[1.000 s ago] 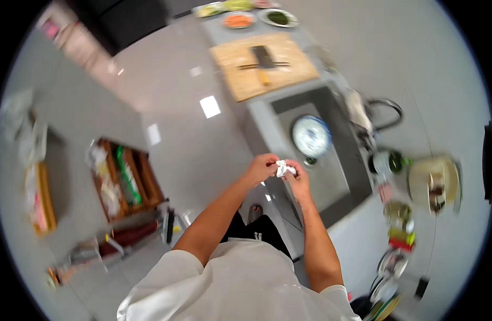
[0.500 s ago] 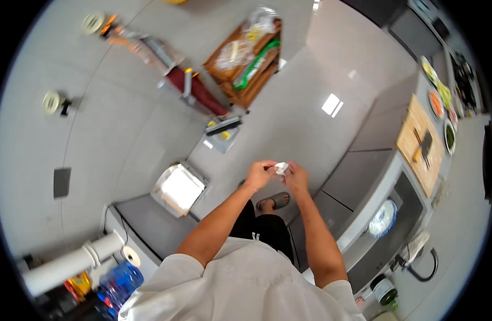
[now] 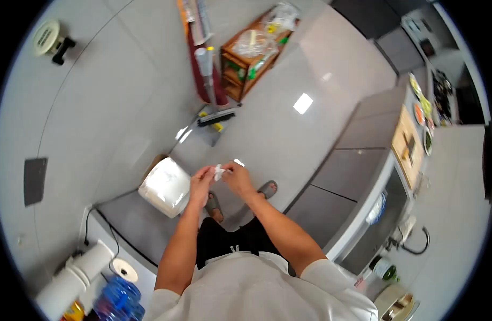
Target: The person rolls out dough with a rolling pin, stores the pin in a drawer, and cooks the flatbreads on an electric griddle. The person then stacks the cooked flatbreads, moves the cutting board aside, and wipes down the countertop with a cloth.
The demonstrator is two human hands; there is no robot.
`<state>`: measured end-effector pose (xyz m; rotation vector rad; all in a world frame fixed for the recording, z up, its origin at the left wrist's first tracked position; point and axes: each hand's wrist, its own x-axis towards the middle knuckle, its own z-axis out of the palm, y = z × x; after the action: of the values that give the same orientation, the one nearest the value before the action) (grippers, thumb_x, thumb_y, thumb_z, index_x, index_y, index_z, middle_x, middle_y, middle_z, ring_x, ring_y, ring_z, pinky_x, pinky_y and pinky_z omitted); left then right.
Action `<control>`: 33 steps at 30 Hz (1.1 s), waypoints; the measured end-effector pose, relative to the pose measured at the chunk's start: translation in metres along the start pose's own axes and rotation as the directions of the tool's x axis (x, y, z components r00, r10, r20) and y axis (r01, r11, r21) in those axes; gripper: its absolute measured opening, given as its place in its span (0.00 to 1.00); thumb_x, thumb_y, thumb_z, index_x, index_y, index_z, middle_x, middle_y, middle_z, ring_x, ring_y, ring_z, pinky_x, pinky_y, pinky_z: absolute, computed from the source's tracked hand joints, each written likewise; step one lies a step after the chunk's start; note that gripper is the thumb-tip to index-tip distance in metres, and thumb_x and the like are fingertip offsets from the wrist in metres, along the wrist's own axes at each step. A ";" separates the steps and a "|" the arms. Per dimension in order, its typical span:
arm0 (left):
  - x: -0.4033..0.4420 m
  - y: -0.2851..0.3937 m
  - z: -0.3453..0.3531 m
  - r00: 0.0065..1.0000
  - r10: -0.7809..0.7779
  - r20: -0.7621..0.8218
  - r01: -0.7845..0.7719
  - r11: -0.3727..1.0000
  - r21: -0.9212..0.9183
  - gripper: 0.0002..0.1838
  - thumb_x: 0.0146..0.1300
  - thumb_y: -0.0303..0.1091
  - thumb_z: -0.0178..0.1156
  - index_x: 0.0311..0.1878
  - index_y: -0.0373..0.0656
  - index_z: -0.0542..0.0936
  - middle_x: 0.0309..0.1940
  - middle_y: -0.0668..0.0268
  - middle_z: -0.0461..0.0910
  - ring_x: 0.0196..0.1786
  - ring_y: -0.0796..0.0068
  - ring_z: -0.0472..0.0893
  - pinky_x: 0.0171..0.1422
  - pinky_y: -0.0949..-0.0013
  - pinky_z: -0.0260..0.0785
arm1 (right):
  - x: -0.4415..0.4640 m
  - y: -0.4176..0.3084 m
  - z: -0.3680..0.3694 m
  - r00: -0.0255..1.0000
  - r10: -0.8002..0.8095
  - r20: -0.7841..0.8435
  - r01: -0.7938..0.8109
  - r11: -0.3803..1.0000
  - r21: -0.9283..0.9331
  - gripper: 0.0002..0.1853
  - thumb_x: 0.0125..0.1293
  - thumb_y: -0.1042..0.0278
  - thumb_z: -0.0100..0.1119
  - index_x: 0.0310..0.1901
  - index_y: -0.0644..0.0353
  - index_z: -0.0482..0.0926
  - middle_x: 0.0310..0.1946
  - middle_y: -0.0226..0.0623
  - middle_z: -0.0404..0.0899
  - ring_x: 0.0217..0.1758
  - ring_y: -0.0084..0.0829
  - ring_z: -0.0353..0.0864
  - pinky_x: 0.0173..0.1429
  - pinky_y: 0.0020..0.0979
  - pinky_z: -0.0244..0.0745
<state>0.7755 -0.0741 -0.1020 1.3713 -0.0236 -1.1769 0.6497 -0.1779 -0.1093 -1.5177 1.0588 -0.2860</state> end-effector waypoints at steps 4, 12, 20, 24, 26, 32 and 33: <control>0.015 0.033 0.023 0.994 0.068 0.082 -0.096 0.903 0.419 0.10 0.73 0.29 0.68 0.53 0.37 0.87 0.41 0.69 0.87 0.43 0.81 0.82 0.50 0.75 0.75 | -0.002 -0.029 -0.016 0.998 0.062 -0.008 -0.058 0.969 0.240 0.05 0.73 0.73 0.60 0.44 0.63 0.84 0.36 0.35 0.86 0.35 0.24 0.85 0.40 0.29 0.81; 0.074 0.060 0.200 0.921 0.137 0.364 -0.301 0.843 0.445 0.09 0.74 0.26 0.66 0.53 0.37 0.88 0.44 0.69 0.88 0.45 0.81 0.83 0.53 0.74 0.76 | 0.041 -0.039 -0.172 0.928 -0.044 -0.371 0.050 0.999 0.007 0.16 0.80 0.60 0.50 0.44 0.66 0.81 0.37 0.52 0.84 0.41 0.49 0.85 0.47 0.46 0.78; 0.116 0.062 0.462 0.785 0.053 0.617 -0.336 0.873 0.353 0.13 0.73 0.26 0.66 0.57 0.34 0.86 0.44 0.64 0.88 0.47 0.77 0.85 0.55 0.72 0.78 | 0.087 -0.030 -0.405 0.786 -0.075 -0.614 0.063 0.997 -0.040 0.19 0.83 0.56 0.45 0.47 0.65 0.78 0.35 0.48 0.81 0.39 0.45 0.80 0.47 0.43 0.76; 0.153 0.065 0.566 0.757 0.002 0.654 -0.437 0.745 0.504 0.15 0.70 0.23 0.68 0.58 0.35 0.86 0.45 0.65 0.88 0.47 0.78 0.85 0.55 0.73 0.78 | 0.109 -0.031 -0.512 0.831 0.084 -0.549 0.109 0.944 0.310 0.15 0.82 0.60 0.50 0.48 0.63 0.80 0.32 0.33 0.79 0.32 0.26 0.79 0.38 0.33 0.77; 0.182 0.067 0.619 0.767 0.007 0.642 -0.414 0.769 0.487 0.15 0.69 0.23 0.69 0.58 0.34 0.86 0.43 0.64 0.88 0.46 0.77 0.86 0.55 0.72 0.79 | 0.121 -0.033 -0.561 0.836 0.034 -0.548 0.165 0.936 0.310 0.11 0.80 0.63 0.54 0.49 0.62 0.81 0.33 0.29 0.79 0.30 0.20 0.78 0.35 0.28 0.77; 0.269 0.076 0.778 0.682 -0.038 0.730 -0.380 0.835 0.398 0.11 0.69 0.24 0.68 0.53 0.33 0.86 0.43 0.63 0.88 0.46 0.75 0.86 0.54 0.70 0.80 | 0.200 -0.035 -0.702 0.795 0.100 -0.598 0.145 0.926 0.349 0.09 0.75 0.71 0.60 0.50 0.64 0.84 0.33 0.29 0.82 0.31 0.19 0.80 0.35 0.25 0.80; 0.290 0.075 0.806 0.674 -0.056 0.737 -0.357 0.848 0.391 0.11 0.69 0.24 0.68 0.53 0.33 0.86 0.43 0.63 0.87 0.46 0.75 0.86 0.54 0.70 0.81 | 0.218 -0.035 -0.726 0.781 0.142 -0.608 0.117 0.923 0.366 0.08 0.75 0.71 0.61 0.50 0.64 0.84 0.33 0.29 0.82 0.31 0.19 0.80 0.36 0.25 0.80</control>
<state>0.4588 -0.8647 0.0144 1.2037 -1.0952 -1.5689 0.2779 -0.8241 0.0332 -1.0588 1.4275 -0.9919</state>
